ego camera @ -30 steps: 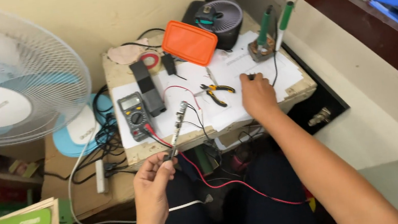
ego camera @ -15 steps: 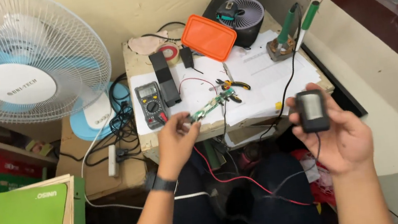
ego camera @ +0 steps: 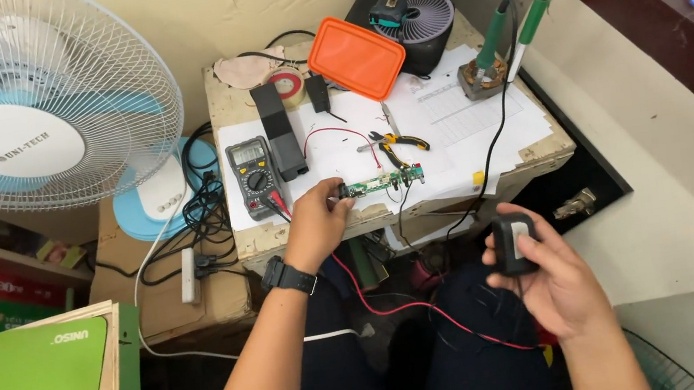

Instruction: The person solders wires to a green circuit board using a soldering iron and solder wire. They then connect a power adapter to the board and use a multimeter to test the connections.

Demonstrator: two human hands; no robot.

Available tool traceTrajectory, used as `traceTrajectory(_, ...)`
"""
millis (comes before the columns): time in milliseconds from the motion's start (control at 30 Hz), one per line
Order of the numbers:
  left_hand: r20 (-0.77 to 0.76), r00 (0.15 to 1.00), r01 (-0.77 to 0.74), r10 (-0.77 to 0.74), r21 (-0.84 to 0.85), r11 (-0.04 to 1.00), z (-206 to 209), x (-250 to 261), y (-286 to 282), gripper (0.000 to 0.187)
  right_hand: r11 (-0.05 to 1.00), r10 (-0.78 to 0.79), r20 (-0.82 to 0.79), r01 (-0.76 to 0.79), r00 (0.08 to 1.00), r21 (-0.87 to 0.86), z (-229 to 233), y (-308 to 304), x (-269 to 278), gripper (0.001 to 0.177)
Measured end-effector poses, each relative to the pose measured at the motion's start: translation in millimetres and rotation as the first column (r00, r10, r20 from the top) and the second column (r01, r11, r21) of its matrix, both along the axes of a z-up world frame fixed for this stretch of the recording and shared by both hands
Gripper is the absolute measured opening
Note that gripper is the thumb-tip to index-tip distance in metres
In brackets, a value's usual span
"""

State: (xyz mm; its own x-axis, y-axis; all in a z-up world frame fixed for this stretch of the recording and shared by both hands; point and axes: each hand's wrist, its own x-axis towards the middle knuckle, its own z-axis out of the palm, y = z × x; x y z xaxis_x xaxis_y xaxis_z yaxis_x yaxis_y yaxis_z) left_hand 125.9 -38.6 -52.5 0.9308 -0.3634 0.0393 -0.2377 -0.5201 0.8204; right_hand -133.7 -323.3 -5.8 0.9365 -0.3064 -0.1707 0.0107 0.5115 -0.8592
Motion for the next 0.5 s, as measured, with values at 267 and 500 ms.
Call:
traceTrajectory(267, 0.105, 0.994, 0.005, -0.009, 0.047, 0.999, 1, -3, -1, 0.047, 0.937, -0.190, -0.057, 0.164, 0.980, -0.309, -11, 1, 70, 0.067)
traceTrajectory(500, 0.114, 0.992, 0.041, -0.055, 0.122, 0.992, -12, 10, 5, 0.048, 0.334, -0.263, 0.012, 0.102, 0.965, -0.937, 7, -4, 164, 0.077)
